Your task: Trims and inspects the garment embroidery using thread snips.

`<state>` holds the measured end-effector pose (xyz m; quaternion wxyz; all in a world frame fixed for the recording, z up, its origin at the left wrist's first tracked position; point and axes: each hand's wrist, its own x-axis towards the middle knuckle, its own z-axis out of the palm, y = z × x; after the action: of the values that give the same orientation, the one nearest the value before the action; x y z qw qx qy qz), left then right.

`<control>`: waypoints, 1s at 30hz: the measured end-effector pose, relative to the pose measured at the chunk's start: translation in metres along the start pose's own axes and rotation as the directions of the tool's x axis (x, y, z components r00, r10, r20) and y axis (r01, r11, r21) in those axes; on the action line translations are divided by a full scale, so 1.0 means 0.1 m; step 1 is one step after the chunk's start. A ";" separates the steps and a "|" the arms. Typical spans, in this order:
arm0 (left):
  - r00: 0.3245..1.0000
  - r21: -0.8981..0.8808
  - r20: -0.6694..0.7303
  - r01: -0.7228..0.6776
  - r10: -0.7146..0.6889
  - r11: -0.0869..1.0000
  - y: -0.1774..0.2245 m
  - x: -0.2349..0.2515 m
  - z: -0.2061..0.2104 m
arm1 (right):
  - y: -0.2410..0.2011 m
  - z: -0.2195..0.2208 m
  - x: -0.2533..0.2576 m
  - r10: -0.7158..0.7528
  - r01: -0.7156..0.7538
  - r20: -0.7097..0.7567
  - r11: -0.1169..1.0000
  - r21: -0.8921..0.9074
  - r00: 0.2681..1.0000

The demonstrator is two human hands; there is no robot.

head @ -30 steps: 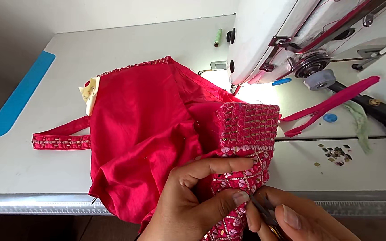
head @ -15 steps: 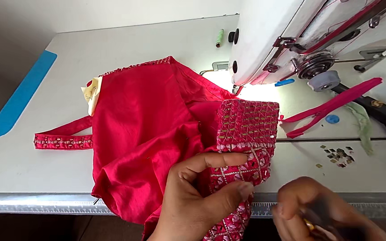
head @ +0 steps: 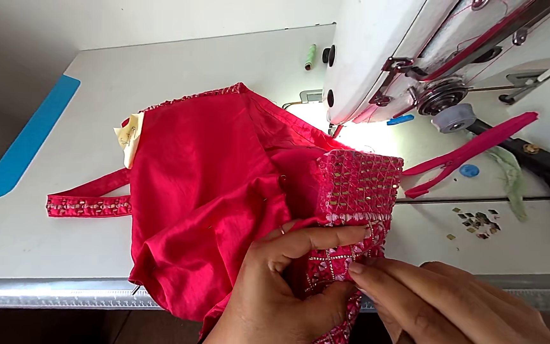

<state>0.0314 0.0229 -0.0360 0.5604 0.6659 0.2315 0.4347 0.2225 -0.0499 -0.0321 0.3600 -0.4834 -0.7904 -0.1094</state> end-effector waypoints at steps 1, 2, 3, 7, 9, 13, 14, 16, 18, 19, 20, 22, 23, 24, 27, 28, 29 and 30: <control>1.000 0.012 0.007 -0.002 0.002 1.000 0.00 0.00 0.00 | 0.00 -0.01 0.01 -0.026 0.027 0.018 0.999 -0.032 0.999; 1.000 0.033 0.010 -0.007 0.007 0.999 0.00 0.01 0.00 | 0.01 -0.01 0.02 -0.043 0.045 0.030 0.997 -0.059 0.999; 1.000 0.059 0.013 -0.015 0.014 0.998 0.00 0.01 0.00 | 0.01 0.00 0.03 -0.050 0.053 0.034 0.996 -0.078 0.998; 0.998 0.123 -0.002 -0.057 0.058 0.991 -0.03 0.01 0.00 | -0.03 0.10 0.05 0.031 -0.030 0.003 0.998 -0.055 1.000; 0.997 0.168 0.001 -0.074 0.075 0.983 -0.03 0.01 0.00 | -0.08 0.14 0.06 0.122 -0.121 0.007 0.992 -0.026 0.993; 0.993 0.241 -0.013 -0.110 0.117 0.964 -0.05 0.01 0.02 | -0.22 0.17 0.10 0.341 -0.342 0.035 0.936 0.087 0.940; 0.993 0.246 -0.019 -0.112 0.120 0.963 -0.05 0.01 0.03 | -0.25 0.17 0.11 0.400 -0.403 0.048 0.904 0.146 0.915; 0.994 0.246 -0.022 -0.101 0.110 0.964 -0.05 0.02 0.04 | -0.28 0.17 0.11 0.482 -0.485 0.077 0.839 0.247 0.873; 0.995 0.247 -0.017 -0.093 0.101 0.964 -0.05 0.03 0.04 | -0.29 0.18 0.10 0.528 -0.529 0.097 0.786 0.321 0.844; 0.995 0.252 -0.017 -0.094 0.101 0.963 -0.05 0.03 0.04 | -0.30 0.19 0.10 0.546 -0.543 0.099 0.765 0.346 0.832; 0.995 0.253 -0.015 -0.094 0.101 0.963 -0.06 0.03 0.04 | -0.31 0.20 0.10 0.560 -0.552 0.096 0.747 0.371 0.823; 0.995 0.248 -0.007 -0.097 0.102 0.964 -0.06 0.04 0.04 | -0.32 0.23 0.09 0.597 -0.570 0.093 0.693 0.440 0.797; 0.995 0.244 0.000 -0.098 0.101 0.965 -0.06 0.04 0.04 | -0.31 0.23 0.08 0.623 -0.583 0.100 0.647 0.492 0.776; 0.995 0.238 0.011 -0.097 0.097 0.966 -0.06 0.03 0.03 | -0.28 0.21 0.08 0.652 -0.598 0.109 0.598 0.534 0.750; 0.999 0.212 0.001 -0.051 0.052 0.976 -0.06 0.01 -0.02 | -0.04 0.03 0.04 0.683 -0.624 0.092 0.592 0.510 0.724; 0.999 0.196 -0.021 -0.023 0.028 0.980 -0.06 0.01 -0.03 | 0.06 -0.07 -0.01 0.672 -0.628 0.051 0.659 0.414 0.739; 0.999 0.184 -0.045 0.009 -0.001 0.983 -0.05 0.02 -0.05 | 0.18 -0.16 -0.08 0.653 -0.629 -0.005 0.730 0.267 0.757; 0.998 0.162 -0.060 0.041 -0.032 0.986 -0.04 0.02 -0.06 | 0.30 -0.23 -0.17 0.636 -0.629 -0.057 0.770 0.108 0.769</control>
<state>0.0279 0.0292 -0.0387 0.5052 0.6923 0.2944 0.4228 0.2635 -0.0587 -0.0324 0.4310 -0.7004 -0.5682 0.0293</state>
